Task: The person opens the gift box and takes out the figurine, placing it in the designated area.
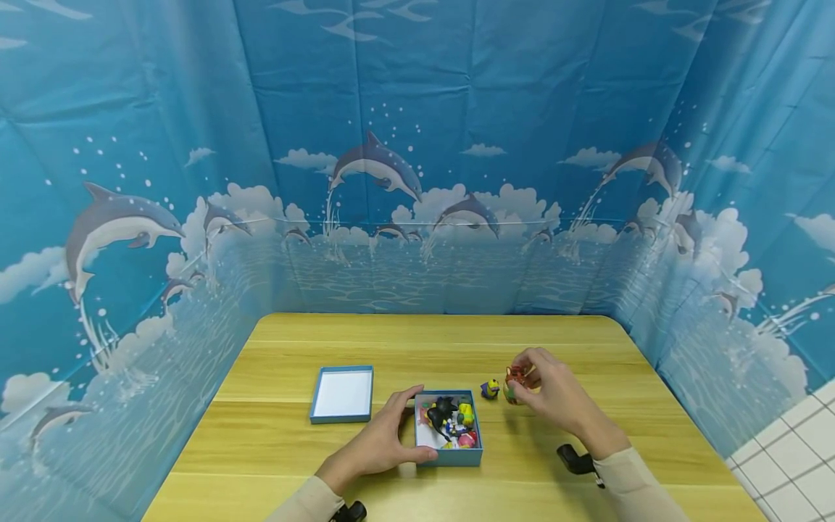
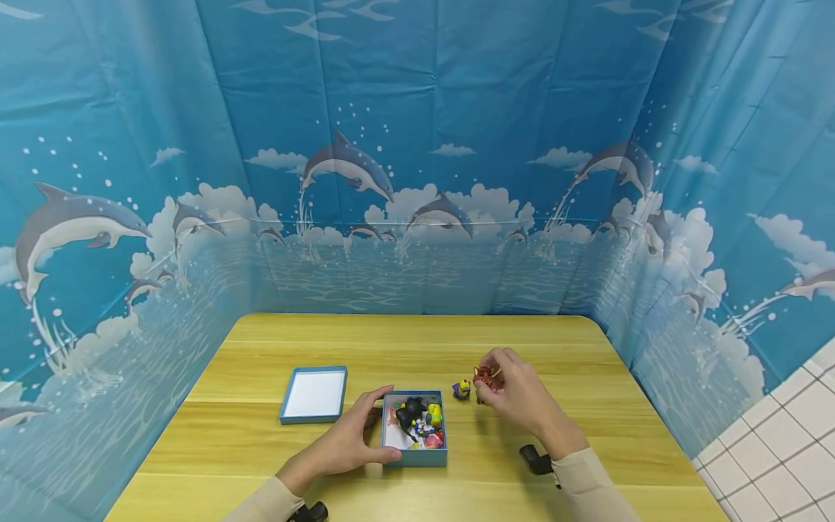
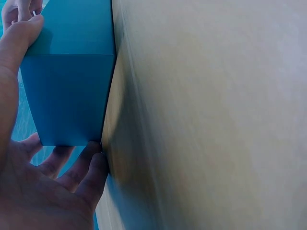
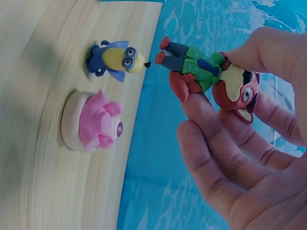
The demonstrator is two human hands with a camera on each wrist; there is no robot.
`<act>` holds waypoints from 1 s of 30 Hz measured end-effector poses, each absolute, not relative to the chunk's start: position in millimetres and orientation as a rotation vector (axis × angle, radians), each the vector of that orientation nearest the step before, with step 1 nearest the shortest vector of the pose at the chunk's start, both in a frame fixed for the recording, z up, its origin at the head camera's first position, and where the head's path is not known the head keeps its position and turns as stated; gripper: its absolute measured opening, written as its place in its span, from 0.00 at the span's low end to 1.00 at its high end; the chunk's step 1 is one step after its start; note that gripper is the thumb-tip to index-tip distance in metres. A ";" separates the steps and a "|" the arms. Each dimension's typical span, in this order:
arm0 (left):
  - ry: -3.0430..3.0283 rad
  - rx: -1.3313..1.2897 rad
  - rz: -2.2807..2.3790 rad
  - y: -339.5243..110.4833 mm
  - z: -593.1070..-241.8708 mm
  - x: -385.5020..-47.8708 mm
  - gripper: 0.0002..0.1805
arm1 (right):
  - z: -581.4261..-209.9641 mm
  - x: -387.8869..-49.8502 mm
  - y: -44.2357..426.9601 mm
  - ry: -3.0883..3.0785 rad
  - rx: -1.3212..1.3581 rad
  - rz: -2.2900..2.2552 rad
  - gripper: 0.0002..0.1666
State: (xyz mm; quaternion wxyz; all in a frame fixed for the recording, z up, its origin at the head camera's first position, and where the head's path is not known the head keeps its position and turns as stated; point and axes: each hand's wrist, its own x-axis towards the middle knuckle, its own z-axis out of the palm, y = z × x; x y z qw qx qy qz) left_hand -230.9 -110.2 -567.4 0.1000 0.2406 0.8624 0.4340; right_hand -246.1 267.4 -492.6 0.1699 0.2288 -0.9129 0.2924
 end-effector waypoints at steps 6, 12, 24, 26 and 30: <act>2.552 0.708 1.281 -110.6 -568.1 -231.2 0.66 | -493.0 -246.9 274.0 -2.582 0.628 0.812 0.16; 2.555 0.707 1.277 -111.0 -568.9 -231.3 0.66 | -493.6 -248.1 281.5 -2.583 0.599 0.820 0.16; 2.534 0.711 1.288 -110.9 -567.7 -231.7 0.66 | -494.1 -248.6 295.2 -2.592 0.547 0.781 0.15; 2.530 0.709 1.293 -111.0 -567.5 -232.0 0.65 | -494.5 -249.3 297.3 -2.588 0.543 0.776 0.15; 2.525 0.710 1.299 -110.8 -567.0 -231.3 0.65 | -497.9 -251.1 301.8 -2.592 0.527 0.789 0.15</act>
